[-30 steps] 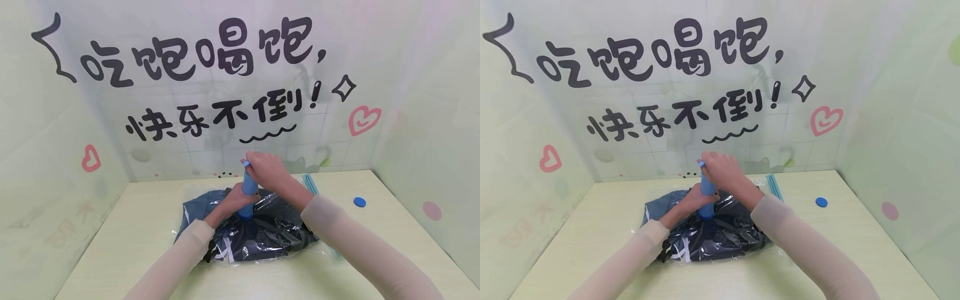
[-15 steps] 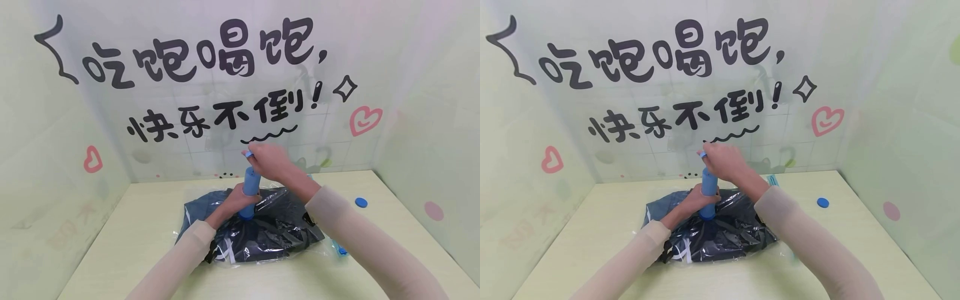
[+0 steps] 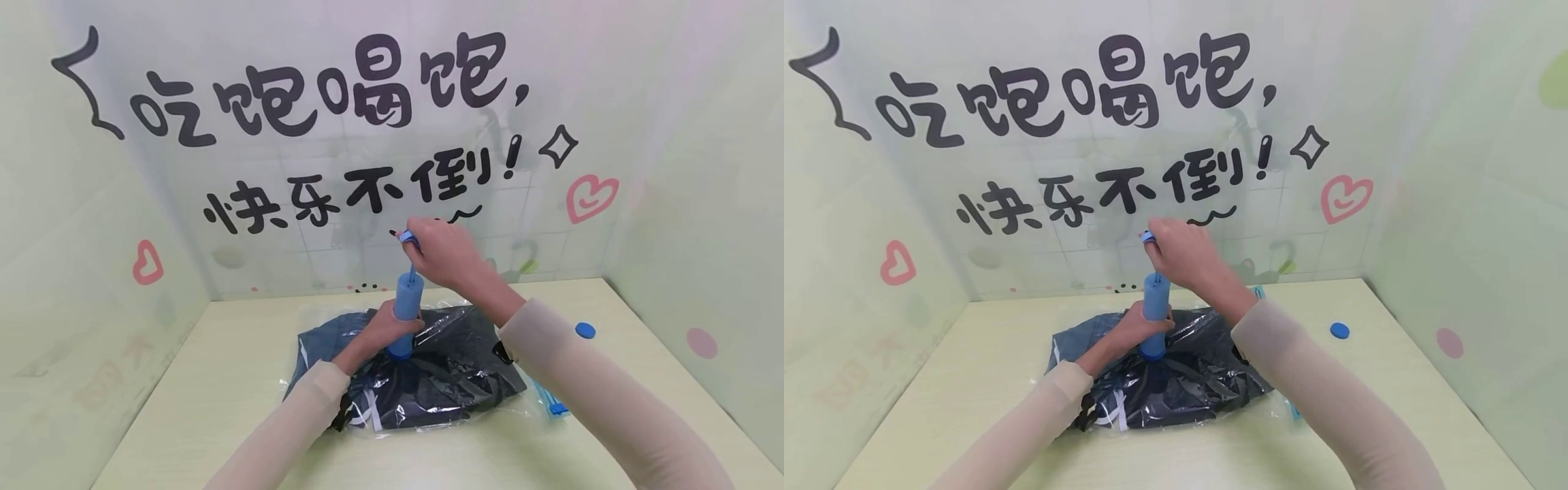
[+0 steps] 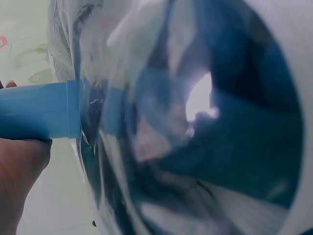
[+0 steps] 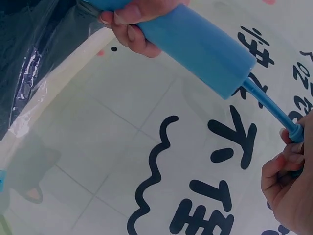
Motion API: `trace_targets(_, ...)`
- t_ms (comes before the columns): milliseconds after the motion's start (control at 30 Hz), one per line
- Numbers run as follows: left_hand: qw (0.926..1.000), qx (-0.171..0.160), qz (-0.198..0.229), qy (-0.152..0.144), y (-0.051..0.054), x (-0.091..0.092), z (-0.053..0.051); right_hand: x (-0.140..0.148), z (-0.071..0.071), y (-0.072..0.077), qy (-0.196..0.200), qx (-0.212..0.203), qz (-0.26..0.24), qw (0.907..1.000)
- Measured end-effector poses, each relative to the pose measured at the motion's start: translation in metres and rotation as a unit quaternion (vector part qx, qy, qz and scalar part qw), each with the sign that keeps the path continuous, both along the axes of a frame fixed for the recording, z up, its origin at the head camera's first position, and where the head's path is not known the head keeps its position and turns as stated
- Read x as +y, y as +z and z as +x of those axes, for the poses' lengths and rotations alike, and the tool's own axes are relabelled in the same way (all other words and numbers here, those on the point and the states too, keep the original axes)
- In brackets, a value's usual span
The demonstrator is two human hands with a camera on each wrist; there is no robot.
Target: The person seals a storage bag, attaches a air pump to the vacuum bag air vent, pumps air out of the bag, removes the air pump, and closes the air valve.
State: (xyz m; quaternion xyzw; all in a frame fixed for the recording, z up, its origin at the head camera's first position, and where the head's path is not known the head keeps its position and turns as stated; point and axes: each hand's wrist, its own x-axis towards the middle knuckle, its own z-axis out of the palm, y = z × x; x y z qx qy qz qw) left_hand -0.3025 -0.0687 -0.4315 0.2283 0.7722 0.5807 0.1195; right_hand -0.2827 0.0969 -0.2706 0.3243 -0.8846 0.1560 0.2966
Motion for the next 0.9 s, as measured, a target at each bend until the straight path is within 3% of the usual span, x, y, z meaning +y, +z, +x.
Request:
trace_targets(233, 0.9999, 0.014, 0.001, -0.007, -0.004, -0.002, -0.003, -0.002, 0.0, -0.019, 0.011, 0.0, 0.018, 0.9998)
trace_targets(467, 0.9996, 0.015, 0.01, -0.02, -0.003, -0.001, 0.0, -0.005, 0.0, -0.043, -0.001, -0.044, 0.043, 0.9981)
trace_targets(900, 0.9995, 0.013, 0.018, -0.02, -0.003, -0.001, -0.001, -0.004, -0.002, -0.066, 0.017, 0.008, -0.004, 0.9998)
